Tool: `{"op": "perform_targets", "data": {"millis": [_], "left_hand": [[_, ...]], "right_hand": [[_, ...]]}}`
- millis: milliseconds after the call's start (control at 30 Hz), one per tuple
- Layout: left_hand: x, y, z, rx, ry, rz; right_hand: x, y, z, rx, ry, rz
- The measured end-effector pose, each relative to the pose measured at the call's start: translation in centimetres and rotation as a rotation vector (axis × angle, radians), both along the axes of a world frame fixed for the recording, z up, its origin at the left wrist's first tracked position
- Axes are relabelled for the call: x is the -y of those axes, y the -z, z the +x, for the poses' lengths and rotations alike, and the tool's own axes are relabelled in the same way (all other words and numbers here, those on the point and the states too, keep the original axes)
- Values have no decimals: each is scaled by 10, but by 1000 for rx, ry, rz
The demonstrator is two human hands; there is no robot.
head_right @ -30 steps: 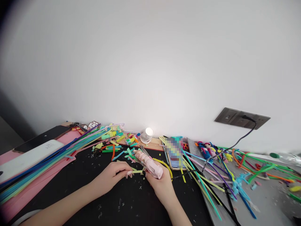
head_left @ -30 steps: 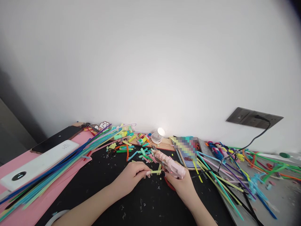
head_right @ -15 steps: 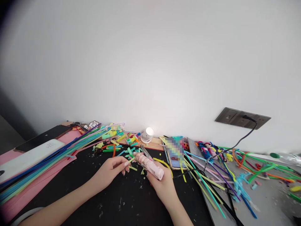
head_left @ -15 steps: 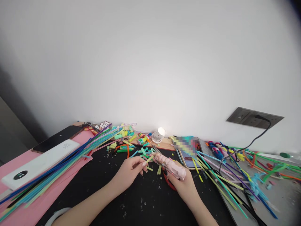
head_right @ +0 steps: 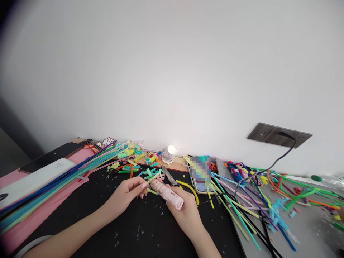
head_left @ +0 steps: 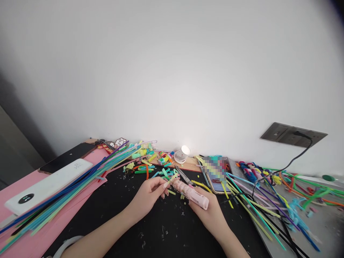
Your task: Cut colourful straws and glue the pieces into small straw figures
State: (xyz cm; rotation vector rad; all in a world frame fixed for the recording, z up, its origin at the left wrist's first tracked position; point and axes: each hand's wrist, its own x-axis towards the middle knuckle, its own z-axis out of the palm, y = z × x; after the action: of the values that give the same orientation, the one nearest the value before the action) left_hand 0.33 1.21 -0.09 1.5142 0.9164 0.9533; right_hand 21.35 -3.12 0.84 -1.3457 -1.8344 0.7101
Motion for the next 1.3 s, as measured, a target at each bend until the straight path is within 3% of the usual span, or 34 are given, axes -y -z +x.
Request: {"op": "perform_targets", "data": {"millis": [567, 1300], "left_hand": [[-1, 1, 0, 102, 23, -71], [1, 0, -1, 109, 17, -87]], "right_hand": [[-2, 7, 4, 111, -9, 75], [-3, 2, 5, 60, 49, 93]]}}
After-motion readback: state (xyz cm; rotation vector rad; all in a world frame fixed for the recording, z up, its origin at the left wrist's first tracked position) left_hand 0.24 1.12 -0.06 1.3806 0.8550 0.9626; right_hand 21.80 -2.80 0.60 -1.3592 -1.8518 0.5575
